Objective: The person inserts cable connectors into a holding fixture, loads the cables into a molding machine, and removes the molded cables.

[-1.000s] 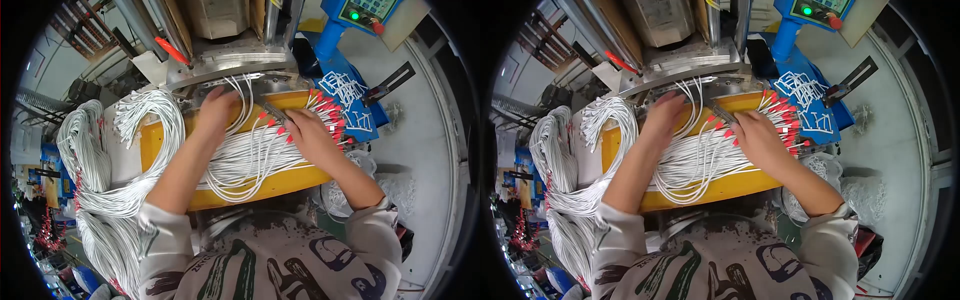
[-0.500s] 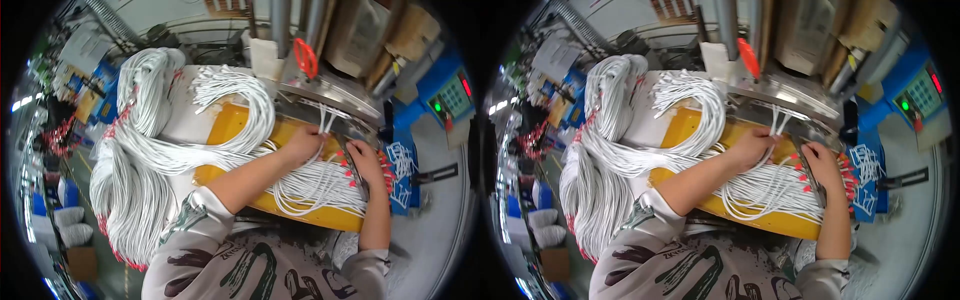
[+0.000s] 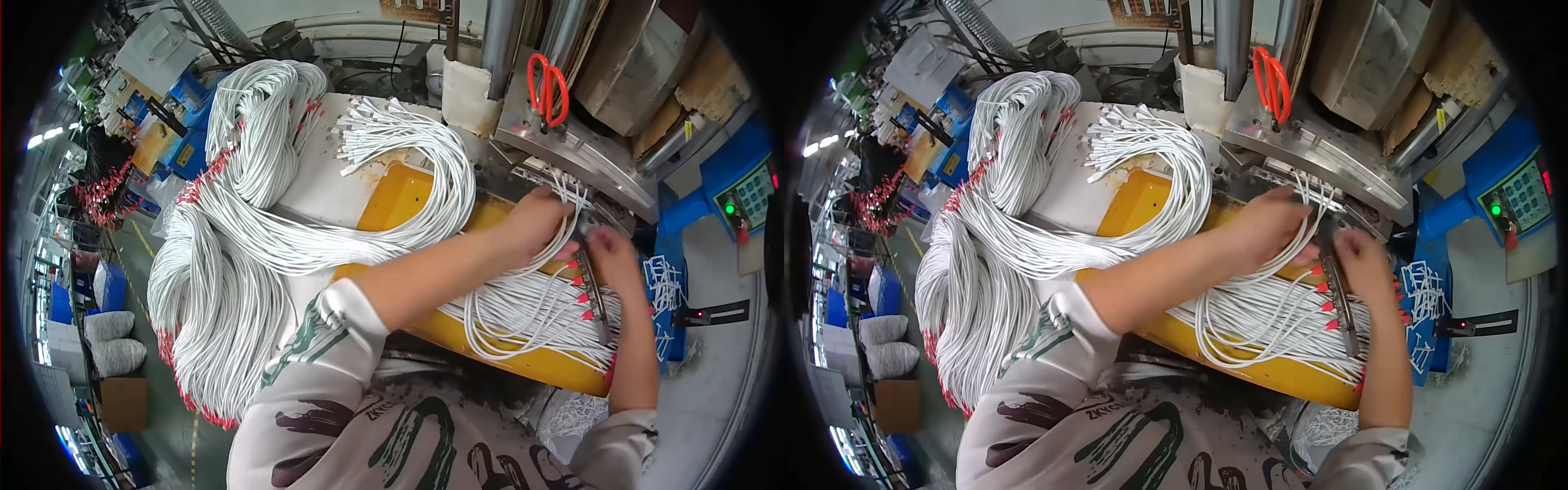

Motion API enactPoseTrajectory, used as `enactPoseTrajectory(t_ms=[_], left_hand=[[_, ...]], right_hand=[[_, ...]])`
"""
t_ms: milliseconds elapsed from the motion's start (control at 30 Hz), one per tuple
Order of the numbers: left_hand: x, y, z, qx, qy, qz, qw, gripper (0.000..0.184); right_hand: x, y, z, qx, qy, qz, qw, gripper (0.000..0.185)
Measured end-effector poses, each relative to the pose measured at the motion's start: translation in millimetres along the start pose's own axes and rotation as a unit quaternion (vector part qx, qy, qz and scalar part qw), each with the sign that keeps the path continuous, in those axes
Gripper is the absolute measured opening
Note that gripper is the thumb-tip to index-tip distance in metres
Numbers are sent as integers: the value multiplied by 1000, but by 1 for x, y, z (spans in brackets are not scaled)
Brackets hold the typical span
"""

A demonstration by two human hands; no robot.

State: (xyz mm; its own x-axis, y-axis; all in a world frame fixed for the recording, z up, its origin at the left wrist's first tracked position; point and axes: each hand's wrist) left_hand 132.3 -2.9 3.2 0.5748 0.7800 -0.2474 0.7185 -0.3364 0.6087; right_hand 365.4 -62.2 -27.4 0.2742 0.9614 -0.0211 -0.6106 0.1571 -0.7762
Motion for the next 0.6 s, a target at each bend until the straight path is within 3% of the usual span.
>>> enactPoseTrajectory(t_ms=[33, 100, 200, 233, 267, 300, 467, 533, 567, 600], left_hand=[[15, 4, -7, -39, -36, -4, 999, 31], [43, 5, -6, -81, -68, -7, 994, 32], [99, -26, 18, -96, -27, 75, 992, 24], [99, -25, 13, -97, -20, 73, 992, 24], [97, -24, 11, -66, 17, 58, 996, 21], [94, -23, 12, -35, 50, 42, 997, 18], [67, -8, 4, -18, 93, -13, 995, 12], [28, -1, 3, -9, 39, 5, 999, 13], [6, -2, 5, -1, -15, 17, 1000, 14], [-8, -5, 9, -9, -32, 21, 999, 17]], right_hand=[[15, -4, 1, -46, -29, -28, 998, 25], [77, 6, -28, -186, -152, -290, 926, 24], [151, -4, -54, -268, -165, -298, 901, 27], [157, -6, -39, 75, -92, -262, 958, 27], [158, -6, -24, 409, -3, -190, 893, 28], [159, -4, -17, 689, 91, -93, 713, 30], [182, 13, -72, 611, 104, -66, 782, 36], [134, 3, -49, 384, 143, -4, 912, 40], [106, -2, -27, 382, 146, -10, 912, 40], [74, -5, 1, 297, 125, 6, 947, 40]])
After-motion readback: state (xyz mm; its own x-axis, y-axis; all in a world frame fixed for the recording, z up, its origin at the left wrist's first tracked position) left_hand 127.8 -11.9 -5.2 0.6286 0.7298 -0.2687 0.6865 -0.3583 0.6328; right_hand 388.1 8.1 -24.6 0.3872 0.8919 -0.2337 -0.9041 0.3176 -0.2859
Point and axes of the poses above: each hand's wrist, its own x-axis towards the middle knuckle, its own y-axis out of the palm, z = x × y, and after that the axes turned 11 degrees about y, right-handed
